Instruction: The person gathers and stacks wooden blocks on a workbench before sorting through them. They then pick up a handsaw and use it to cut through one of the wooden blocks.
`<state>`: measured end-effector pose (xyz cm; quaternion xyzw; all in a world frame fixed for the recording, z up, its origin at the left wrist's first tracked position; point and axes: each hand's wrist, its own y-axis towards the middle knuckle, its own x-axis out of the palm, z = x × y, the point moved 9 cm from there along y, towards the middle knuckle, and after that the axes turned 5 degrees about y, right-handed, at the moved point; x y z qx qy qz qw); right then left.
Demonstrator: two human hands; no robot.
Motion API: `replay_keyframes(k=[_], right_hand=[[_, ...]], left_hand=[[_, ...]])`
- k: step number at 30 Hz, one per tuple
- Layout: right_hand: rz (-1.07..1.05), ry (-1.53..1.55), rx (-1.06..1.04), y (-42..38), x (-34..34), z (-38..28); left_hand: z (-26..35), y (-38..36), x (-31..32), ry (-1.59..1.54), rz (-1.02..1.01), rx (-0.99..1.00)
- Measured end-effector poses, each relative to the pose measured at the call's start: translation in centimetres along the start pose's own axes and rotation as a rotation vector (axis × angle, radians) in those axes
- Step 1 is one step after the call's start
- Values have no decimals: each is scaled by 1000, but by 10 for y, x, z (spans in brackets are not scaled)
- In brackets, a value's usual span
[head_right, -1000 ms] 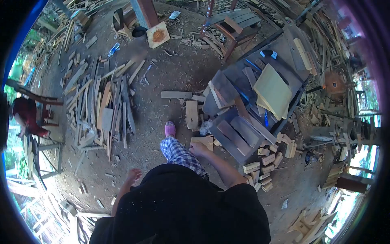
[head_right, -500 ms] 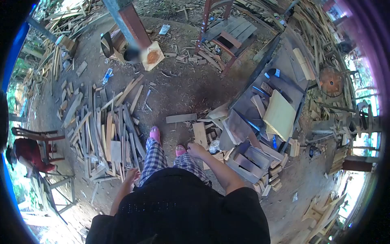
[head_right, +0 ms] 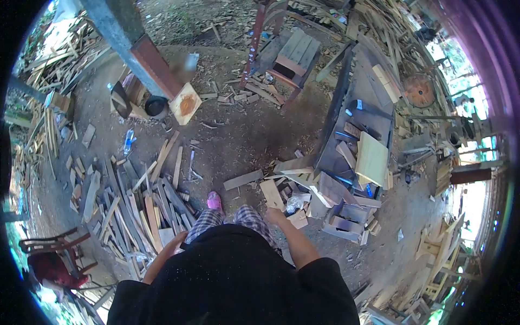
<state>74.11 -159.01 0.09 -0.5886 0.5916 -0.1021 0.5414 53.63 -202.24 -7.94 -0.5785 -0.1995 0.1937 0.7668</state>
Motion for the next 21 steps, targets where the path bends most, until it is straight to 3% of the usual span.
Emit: replay_keyframes(k=[2, 3, 5, 10, 13, 21], right_hand=[[107, 127, 32, -8, -16, -24], [207, 241, 49, -13, -30, -33], [252, 288, 23, -9, -36, -42], [284, 307, 31, -1, -55, -36], [184, 339, 109, 16, -63, -21], [339, 395, -9, 76, -176, -6]], left_hand=[[40, -19, -13, 172, 96, -3], [36, -1, -13, 115, 12, 11], [89, -2, -12, 770, -111, 509], [203, 23, 6, 954, -219, 594], [260, 29, 30, 1038, -252, 633], [419, 32, 40, 1240, -210, 701]])
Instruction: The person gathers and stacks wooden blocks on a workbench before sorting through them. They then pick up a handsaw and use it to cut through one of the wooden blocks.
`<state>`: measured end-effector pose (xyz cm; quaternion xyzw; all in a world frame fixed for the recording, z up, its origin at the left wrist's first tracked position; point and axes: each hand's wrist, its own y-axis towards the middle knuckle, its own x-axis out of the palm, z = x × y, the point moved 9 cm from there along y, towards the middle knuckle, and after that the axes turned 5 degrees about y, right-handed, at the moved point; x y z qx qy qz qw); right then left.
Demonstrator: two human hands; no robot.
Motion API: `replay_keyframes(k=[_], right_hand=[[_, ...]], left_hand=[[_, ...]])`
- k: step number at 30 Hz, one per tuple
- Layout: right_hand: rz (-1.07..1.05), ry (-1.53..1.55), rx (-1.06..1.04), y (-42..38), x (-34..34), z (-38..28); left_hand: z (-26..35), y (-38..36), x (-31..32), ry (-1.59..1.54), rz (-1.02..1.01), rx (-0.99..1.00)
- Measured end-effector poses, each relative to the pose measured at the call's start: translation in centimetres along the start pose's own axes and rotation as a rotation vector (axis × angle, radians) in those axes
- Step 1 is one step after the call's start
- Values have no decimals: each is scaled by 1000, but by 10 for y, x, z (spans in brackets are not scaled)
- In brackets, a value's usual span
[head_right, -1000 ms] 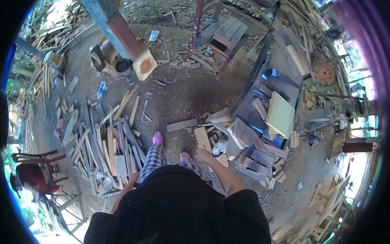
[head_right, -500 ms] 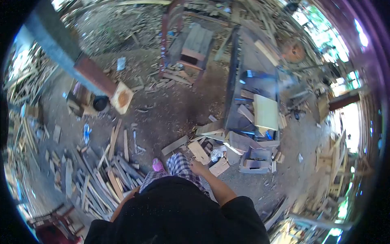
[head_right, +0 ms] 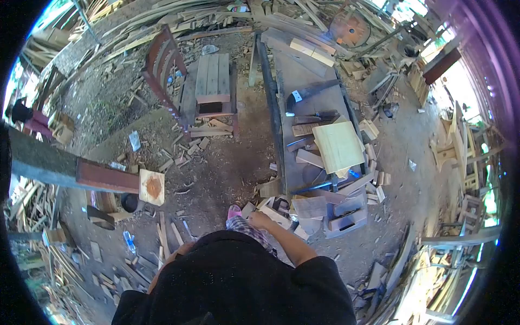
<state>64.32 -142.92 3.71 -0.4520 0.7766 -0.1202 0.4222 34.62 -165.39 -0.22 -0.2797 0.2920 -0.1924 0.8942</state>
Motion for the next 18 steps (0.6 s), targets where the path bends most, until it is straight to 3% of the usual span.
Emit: replay_keyframes(k=[2, 3, 5, 6, 9, 10, 11, 13, 17, 18], right_hand=[[23, -65, -53, 20, -14, 7], [26, -48, -44, 26, -20, 7], [151, 49, 34, 33, -45, 10], [192, 90, -2, 29, -58, 5], [227, 120, 66, 30, -68, 9], [163, 51, 20, 25, -72, -1], [189, 74, 48, 23, -75, 2], [220, 203, 151, 36, -69, 20], [73, 172, 339, 54, -78, 25], [140, 227, 363, 59, -85, 26]], left_hand=[[6, 29, -31, 161, 148, 330], [18, 37, -43, 169, 131, 329], [0, 63, -73, -14, 64, -204], [0, 71, -84, -64, 24, -286], [11, 98, -114, 15, 54, -149], [-8, 105, -125, 53, 169, -266], [-24, 119, -127, 80, 141, -244], [-41, 170, -148, 413, -101, -96], [-40, 227, -228, 266, -152, -112], [-37, 242, -248, 206, -162, -122]])
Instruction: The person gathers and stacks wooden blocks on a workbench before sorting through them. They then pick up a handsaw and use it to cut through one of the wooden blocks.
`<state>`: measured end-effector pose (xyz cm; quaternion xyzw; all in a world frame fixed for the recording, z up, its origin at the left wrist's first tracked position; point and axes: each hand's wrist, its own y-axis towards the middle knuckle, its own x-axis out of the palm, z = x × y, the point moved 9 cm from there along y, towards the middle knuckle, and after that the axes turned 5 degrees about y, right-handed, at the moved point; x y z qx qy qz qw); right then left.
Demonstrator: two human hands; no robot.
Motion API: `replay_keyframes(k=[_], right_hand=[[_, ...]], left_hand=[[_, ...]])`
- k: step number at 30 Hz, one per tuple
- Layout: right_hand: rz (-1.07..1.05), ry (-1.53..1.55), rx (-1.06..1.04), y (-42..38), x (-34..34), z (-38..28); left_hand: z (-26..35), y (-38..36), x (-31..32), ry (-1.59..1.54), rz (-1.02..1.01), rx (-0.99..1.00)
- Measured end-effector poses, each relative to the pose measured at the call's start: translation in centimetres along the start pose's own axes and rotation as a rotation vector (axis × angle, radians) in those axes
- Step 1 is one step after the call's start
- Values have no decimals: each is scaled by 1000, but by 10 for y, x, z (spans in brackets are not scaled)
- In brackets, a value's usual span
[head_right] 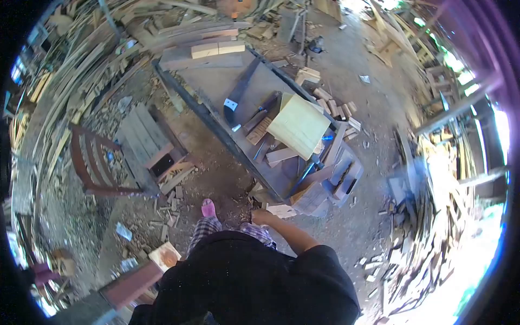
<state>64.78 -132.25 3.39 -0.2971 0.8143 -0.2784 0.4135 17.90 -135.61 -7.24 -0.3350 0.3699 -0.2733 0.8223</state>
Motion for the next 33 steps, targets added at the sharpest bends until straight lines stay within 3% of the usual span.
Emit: replay_keyframes(k=[3, 5, 7, 8, 12, 14, 17, 18, 20, 23, 25, 26, 27, 32, 33], right_hand=[[137, 49, 73, 16, -15, -14], [104, 0, 73, 36, -19, -30], [270, 24, -59, 50, -33, -53], [268, 29, -3, 52, -43, -64], [296, 65, 25, 61, -68, -97], [371, 166, 41, 59, -77, -102], [442, 172, 25, 66, -70, -93], [450, 193, 45, 63, -70, -92], [312, 234, 160, 62, -62, -81], [345, 368, 295, 47, -65, -69], [381, 461, 287, 37, -75, -66], [364, 437, 314, 24, -89, -74], [349, 413, 339, 16, -97, -76], [500, 491, 356, 29, -102, -34], [516, 549, 331, 33, -105, -28]], left_hand=[[6, 23, -59, -215, -30, -24], [9, 34, -93, -379, -39, -47], [13, 42, -124, -539, -53, -75], [12, 48, -138, -658, 7, -234], [25, 93, -183, -557, -79, -144], [57, 94, -210, -329, -3, -152], [85, 107, -206, -468, -46, -131], [94, 117, -200, -359, -105, -63], [98, 127, -190, -327, -145, -101], [120, 128, -180, -316, -196, -154], [118, 160, -161, -314, -377, -81], [128, 178, -160, -35, -427, 261], [126, 193, -163, -4, -443, 268], [179, 238, -171, 662, -702, 787], [157, 218, -186, 692, -725, 799]])
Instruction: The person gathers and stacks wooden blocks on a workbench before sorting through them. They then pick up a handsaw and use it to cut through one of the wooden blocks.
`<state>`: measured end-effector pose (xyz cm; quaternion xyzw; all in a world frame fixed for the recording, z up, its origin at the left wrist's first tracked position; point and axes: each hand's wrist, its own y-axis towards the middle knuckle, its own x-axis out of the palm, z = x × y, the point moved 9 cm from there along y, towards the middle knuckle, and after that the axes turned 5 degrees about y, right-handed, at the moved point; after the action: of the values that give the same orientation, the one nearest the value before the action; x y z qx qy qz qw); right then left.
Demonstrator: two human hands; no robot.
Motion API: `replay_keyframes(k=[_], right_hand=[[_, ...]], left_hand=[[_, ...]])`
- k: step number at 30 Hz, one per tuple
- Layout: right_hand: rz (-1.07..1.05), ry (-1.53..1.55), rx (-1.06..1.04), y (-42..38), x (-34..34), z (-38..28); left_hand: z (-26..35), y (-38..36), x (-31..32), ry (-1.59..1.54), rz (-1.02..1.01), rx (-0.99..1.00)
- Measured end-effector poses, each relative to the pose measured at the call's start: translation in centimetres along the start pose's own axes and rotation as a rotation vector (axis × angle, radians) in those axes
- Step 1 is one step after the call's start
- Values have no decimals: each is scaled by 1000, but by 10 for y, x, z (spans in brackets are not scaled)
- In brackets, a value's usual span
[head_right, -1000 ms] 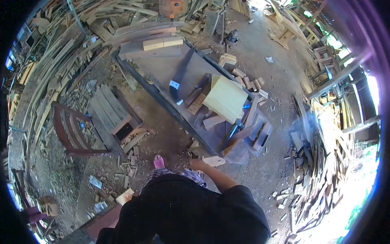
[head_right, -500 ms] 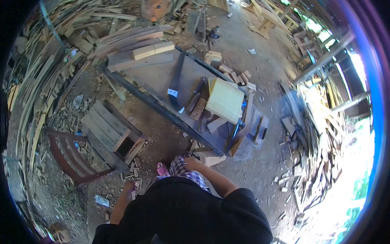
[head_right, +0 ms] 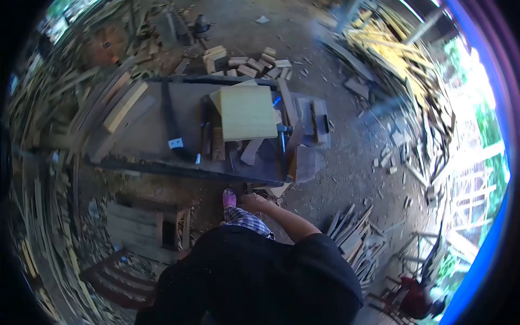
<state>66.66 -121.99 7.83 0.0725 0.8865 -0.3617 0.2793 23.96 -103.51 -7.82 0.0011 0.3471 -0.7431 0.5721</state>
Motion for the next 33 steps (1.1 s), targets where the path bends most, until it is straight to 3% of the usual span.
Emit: replay_keyframes(k=[2, 3, 6, 8, 9, 11, 13, 16, 19, 20, 22, 23, 25, 29, 32, 33], right_hand=[[32, 60, 43, 1, -17, -4], [43, 94, 69, -2, -25, -7], [154, 220, 45, -7, -48, -13], [172, 255, 54, -11, -63, -16], [176, 273, 53, -14, -70, -17], [286, 291, 6, -23, -92, -17], [393, 304, -40, -34, -112, -9], [946, 338, -65, -94, -177, 11], [1295, 180, 215, -158, -221, 33], [1301, 187, 222, -165, -225, 43], [1379, 109, 602, -188, -224, 76], [1379, 117, 614, -188, -225, 82], [1247, 201, 828, -184, -215, 106], [1140, 279, 952, -172, -208, 118], [1141, 435, 951, -167, -202, 123], [1229, 482, 977, -171, -199, 125]], left_hand=[[55, 48, -44, 683, -83, 418], [31, 58, -44, 695, -104, 435], [-2, 73, -117, 177, 7, -86], [12, 72, -155, -163, 89, -445], [32, 79, -169, -148, 75, -441], [59, 84, -198, -481, 209, -697], [70, 105, -211, -547, 225, -717], [93, 126, -231, -623, 231, -739], [108, 138, -244, -585, 218, -742], [107, 141, -248, -541, 220, -751], [105, 146, -252, -545, 224, -746], [104, 146, -253, -560, 230, -741], [99, 145, -258, -510, 200, -740], [95, 146, -273, -466, 68, -677], [84, 141, -283, -522, 156, -762], [84, 142, -287, -521, 154, -764]])
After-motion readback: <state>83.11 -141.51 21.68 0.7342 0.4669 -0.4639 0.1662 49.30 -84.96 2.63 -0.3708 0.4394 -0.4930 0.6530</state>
